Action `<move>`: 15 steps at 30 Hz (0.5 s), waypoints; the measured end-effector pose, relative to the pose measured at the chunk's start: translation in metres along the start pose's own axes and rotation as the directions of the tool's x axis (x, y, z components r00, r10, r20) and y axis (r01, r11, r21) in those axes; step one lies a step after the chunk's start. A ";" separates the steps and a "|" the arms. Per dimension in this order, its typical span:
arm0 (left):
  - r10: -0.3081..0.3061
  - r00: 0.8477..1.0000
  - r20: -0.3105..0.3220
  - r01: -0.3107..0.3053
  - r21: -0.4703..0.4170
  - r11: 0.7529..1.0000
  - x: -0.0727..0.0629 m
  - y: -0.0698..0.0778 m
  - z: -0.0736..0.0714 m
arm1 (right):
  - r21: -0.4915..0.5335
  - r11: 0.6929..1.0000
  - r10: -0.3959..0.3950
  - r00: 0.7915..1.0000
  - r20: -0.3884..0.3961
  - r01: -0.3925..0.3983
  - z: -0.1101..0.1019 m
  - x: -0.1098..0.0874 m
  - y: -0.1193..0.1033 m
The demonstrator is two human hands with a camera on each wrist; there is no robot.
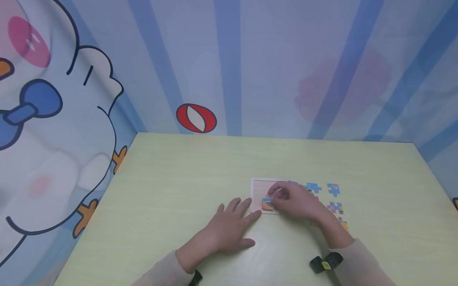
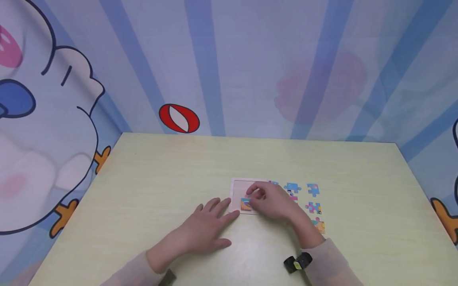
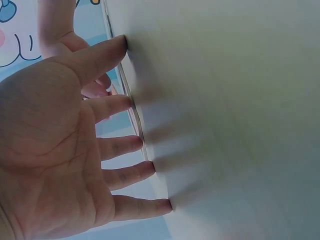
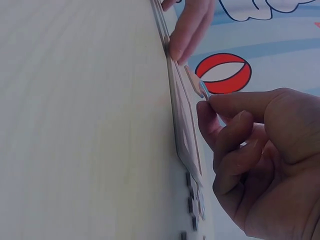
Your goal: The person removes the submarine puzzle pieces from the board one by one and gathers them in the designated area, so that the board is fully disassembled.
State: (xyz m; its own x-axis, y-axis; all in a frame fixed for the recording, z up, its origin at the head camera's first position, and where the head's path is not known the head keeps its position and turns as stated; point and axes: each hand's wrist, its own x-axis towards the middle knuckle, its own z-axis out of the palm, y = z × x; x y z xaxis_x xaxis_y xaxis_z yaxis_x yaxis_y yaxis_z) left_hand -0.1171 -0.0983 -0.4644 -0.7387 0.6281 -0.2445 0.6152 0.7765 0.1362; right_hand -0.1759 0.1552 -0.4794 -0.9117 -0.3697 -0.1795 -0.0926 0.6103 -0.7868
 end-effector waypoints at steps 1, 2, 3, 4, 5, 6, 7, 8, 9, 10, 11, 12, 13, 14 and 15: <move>-0.001 1.000 0.001 0.001 -0.002 1.000 0.000 0.000 0.000 | 0.011 1.000 0.000 1.000 -0.001 0.000 -0.002 -0.002 0.001; -0.002 1.000 0.002 0.002 -0.004 1.000 0.000 0.000 0.000 | 0.016 1.000 0.000 1.000 -0.001 0.000 -0.005 -0.005 0.002; -0.002 1.000 0.002 0.002 -0.006 1.000 0.000 0.000 0.000 | 0.017 1.000 -0.003 1.000 -0.001 0.003 -0.007 -0.007 0.004; -0.002 1.000 0.002 0.002 -0.008 1.000 0.000 0.000 -0.001 | 0.020 1.000 -0.005 1.000 -0.001 0.005 -0.009 -0.009 0.005; -0.002 1.000 0.002 0.002 -0.007 1.000 0.000 0.000 0.000 | 0.013 1.000 -0.007 1.000 -0.006 0.007 -0.011 -0.012 0.006; -0.002 1.000 0.002 0.002 -0.007 1.000 0.001 0.001 0.000 | 0.003 1.000 -0.010 1.000 -0.009 0.010 -0.013 -0.014 0.007; -0.002 1.000 0.002 0.002 -0.007 1.000 0.001 0.001 0.000 | -0.007 1.000 -0.014 1.000 -0.012 0.014 -0.015 -0.016 0.009; -0.004 1.000 0.004 0.004 -0.006 1.000 0.001 0.001 0.000 | -0.016 1.000 -0.018 1.000 -0.015 0.018 -0.017 -0.019 0.010; -0.006 1.000 0.006 0.006 -0.004 1.000 0.001 0.001 0.000 | -0.019 1.000 -0.020 1.000 -0.018 0.019 -0.019 -0.021 0.011; -0.008 1.000 0.008 0.008 -0.002 1.000 0.001 0.001 0.000 | -0.022 1.000 -0.019 1.000 -0.022 0.019 -0.021 -0.024 0.012; -0.010 1.000 0.010 0.010 0.000 1.000 0.002 0.001 0.000 | -0.028 1.000 -0.015 1.000 -0.026 0.014 -0.022 -0.026 0.014; -0.013 1.000 0.013 0.013 0.001 1.000 0.001 0.002 0.000 | -0.028 1.000 -0.009 1.000 -0.026 0.008 -0.023 -0.029 0.015; -0.016 1.000 0.015 0.016 0.001 1.000 0.001 0.002 0.000 | -0.029 1.000 -0.004 1.000 -0.027 0.004 -0.024 -0.031 0.016; -0.018 1.000 0.017 0.018 0.000 1.000 0.001 0.002 0.000 | -0.027 1.000 0.004 1.000 -0.027 -0.005 -0.025 -0.033 0.018; -0.019 1.000 0.018 0.019 -0.002 1.000 0.001 0.002 -0.001 | -0.024 1.000 0.011 1.000 -0.028 -0.011 -0.026 -0.035 0.020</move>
State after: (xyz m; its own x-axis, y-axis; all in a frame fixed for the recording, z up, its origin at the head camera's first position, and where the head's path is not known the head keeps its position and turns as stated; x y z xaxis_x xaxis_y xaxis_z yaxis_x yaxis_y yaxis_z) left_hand -0.1168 -0.0959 -0.4637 -0.7453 0.6120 -0.2645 0.6002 0.7887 0.1333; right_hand -0.1561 0.1987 -0.4735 -0.9235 -0.3433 -0.1710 -0.0920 0.6312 -0.7701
